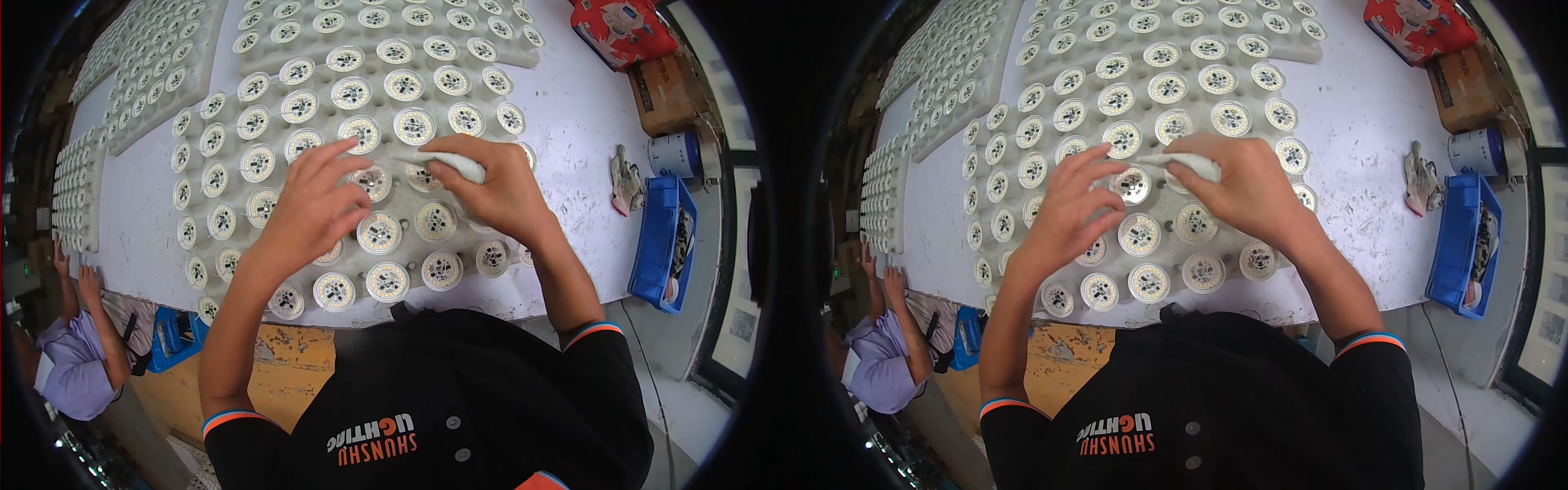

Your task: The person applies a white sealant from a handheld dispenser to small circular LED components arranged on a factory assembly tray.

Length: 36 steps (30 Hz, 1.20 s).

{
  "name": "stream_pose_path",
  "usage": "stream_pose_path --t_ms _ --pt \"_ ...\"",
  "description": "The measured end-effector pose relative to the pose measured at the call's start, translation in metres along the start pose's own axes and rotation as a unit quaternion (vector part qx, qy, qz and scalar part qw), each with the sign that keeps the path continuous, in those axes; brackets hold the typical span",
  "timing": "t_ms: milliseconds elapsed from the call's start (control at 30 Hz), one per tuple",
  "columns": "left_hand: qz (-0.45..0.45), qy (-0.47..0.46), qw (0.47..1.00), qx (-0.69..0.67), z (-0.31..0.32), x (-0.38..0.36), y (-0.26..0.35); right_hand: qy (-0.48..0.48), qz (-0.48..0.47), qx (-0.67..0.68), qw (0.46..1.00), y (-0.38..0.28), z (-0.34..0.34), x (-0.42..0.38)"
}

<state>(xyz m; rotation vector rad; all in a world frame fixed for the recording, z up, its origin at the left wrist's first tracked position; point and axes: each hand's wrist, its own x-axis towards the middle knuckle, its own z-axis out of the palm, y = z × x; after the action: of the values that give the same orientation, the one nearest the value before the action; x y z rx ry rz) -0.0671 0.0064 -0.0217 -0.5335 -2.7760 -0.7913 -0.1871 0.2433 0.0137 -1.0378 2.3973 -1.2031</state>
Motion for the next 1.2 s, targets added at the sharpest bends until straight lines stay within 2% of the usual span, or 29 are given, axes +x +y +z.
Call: stream_pose_path --t_ms 133,367,767,833,967,1200 --pt "-0.002 -0.065 0.998 -0.015 0.004 0.004 0.018 0.002 0.050 0.016 0.999 0.003 -0.008 -0.001" --pt "-0.030 -0.097 0.994 0.028 0.011 0.012 0.034 0.003 0.040 0.020 0.999 0.005 -0.009 -0.003" --pt "-0.023 -0.066 0.996 0.060 0.024 0.009 0.039 0.000 0.045 0.020 0.999 0.005 -0.011 -0.005" --pt "-0.060 -0.045 0.995 0.065 0.016 -0.001 0.036 -0.009 0.063 0.027 0.998 0.001 -0.013 -0.006" --pt "-0.132 -0.037 0.985 0.104 0.010 -0.025 0.029 0.022 -0.006 0.016 1.000 0.008 -0.005 -0.009" --pt "-0.098 -0.027 0.991 0.092 0.010 -0.027 0.029 -0.016 -0.016 -0.010 1.000 -0.002 0.003 -0.011"
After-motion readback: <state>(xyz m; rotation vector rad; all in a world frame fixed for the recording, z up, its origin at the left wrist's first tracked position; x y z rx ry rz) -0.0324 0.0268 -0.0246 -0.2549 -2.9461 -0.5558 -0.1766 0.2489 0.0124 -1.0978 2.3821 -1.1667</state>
